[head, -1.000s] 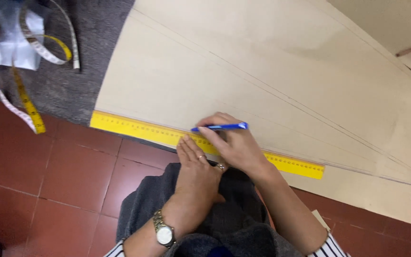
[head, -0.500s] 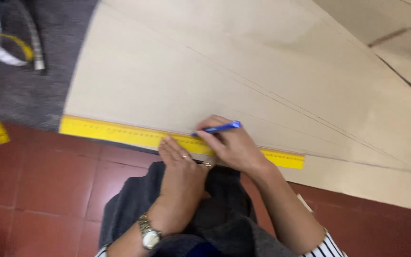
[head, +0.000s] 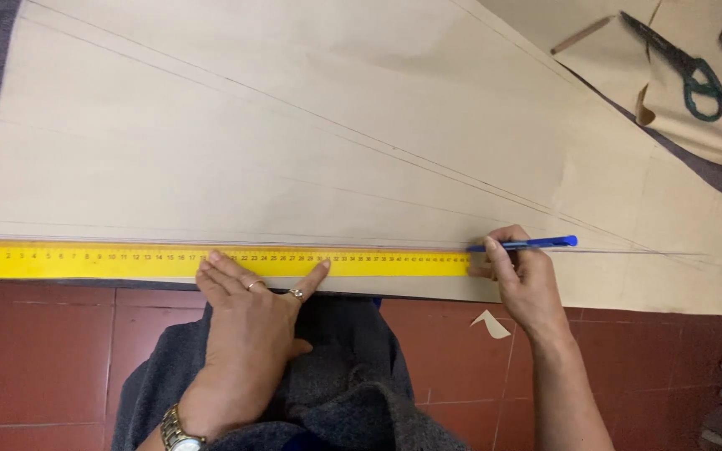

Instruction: The person is using a ruler and a pen to draw lines and mark measurements on pattern paper to create a garment template.

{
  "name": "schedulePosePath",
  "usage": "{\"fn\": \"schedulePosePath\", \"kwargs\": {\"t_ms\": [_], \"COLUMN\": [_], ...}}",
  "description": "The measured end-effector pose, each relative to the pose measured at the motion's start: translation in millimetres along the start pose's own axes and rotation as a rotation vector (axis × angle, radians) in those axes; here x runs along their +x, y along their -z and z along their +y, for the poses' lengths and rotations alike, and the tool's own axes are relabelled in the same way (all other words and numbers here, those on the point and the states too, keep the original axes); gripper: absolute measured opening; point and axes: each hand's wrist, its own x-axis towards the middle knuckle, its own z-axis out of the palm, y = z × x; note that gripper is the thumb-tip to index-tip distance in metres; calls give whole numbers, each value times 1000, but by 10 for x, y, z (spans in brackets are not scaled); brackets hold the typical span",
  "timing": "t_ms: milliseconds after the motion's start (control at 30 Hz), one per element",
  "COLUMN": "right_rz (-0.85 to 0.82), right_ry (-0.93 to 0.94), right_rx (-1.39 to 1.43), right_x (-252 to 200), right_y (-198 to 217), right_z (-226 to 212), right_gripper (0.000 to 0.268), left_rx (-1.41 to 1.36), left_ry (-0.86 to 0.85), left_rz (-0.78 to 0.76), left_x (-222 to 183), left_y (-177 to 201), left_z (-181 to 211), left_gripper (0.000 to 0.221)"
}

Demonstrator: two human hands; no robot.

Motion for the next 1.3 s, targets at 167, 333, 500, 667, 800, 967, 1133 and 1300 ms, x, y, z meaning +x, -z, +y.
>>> {"fn": "schedulePosePath", "kwargs": {"t_ms": [167, 333, 500, 667, 800, 967, 1133, 1300], "right_rz": [16, 57, 39, 30, 5, -174, -461, -626], "right_ry": [37, 46, 59, 111, 119, 370, 601, 923], "right_rx": [-47, -6, -69, -136, -127, -169, -12, 241], "right_x": [-19, -37, -31, -15, -65, 54, 94, -322], "right_y": [26, 54, 21, 33, -51, -595, -1712, -2050], "right_z": [2, 19, 29, 49, -140, -390, -990, -1522], "right_gripper": [20, 23, 22, 20, 20, 21, 18, 19], "left_rx": [6, 35, -19, -24, 7, -55, -52, 366], "left_ry": [13, -8, 1, 0, 1, -1, 0, 216], "left_rz": [7, 3, -26, 2, 10, -20, 14, 327], "left_x": [2, -2, 6, -7, -7, 8, -11, -214], "left_y": [0, 0, 18, 10, 4, 17, -111, 212], "left_z": [10, 1, -3, 2, 14, -2, 45, -197], "left_gripper": [119, 117, 117, 117, 117, 116, 114, 75]}}
